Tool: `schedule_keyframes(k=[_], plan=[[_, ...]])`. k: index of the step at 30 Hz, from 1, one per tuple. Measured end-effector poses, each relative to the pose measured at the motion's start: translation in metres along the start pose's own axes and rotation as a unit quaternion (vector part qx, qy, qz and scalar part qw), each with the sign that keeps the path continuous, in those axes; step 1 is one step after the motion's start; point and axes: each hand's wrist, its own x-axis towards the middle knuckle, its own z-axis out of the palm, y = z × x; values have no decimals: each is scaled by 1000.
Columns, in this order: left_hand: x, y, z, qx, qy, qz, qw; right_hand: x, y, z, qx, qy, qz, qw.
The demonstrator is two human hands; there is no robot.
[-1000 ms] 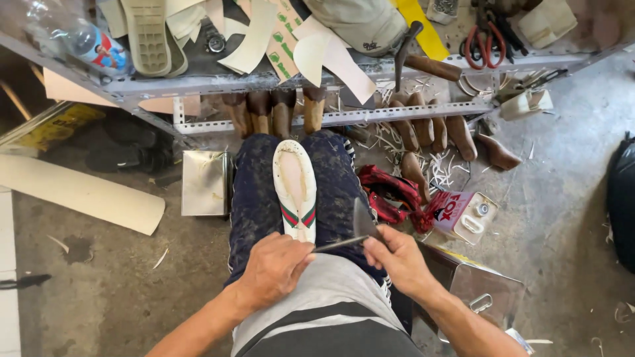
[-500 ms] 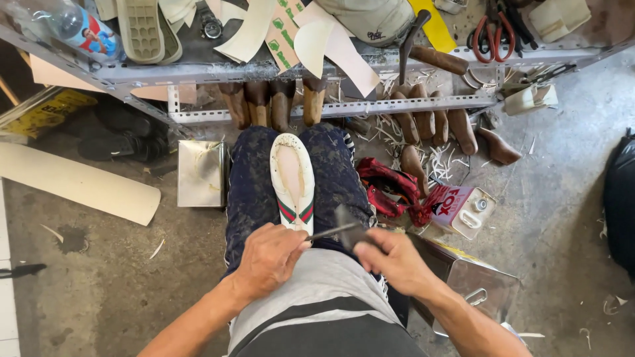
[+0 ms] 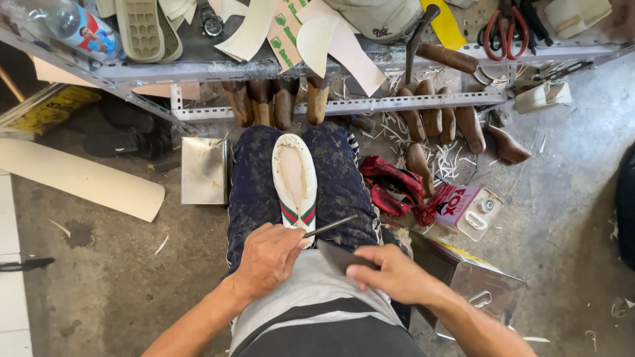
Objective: A person in a workshop trims the edges of a shoe sole with a knife and hammers it into shape on a last.
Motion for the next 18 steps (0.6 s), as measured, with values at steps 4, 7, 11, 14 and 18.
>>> schedule_keyframes(k=[4,7,11,14,18], plan=[[-1,-10,11,10,-18,-2,1000,28,41,5,-247,354,-272,860],[22,-30,10,-37,7,-85,996,49,62,5,-348,366,-293,812],[123,-110,-14,117,114,-160,974,54,67,-7,-165,409,-209,873],[200,-211,-5,272,197,-179,925,59,53,-25,-64,456,-191,867],[246,-245,0,368,231,-153,888,58,50,-29,-13,491,-197,848]])
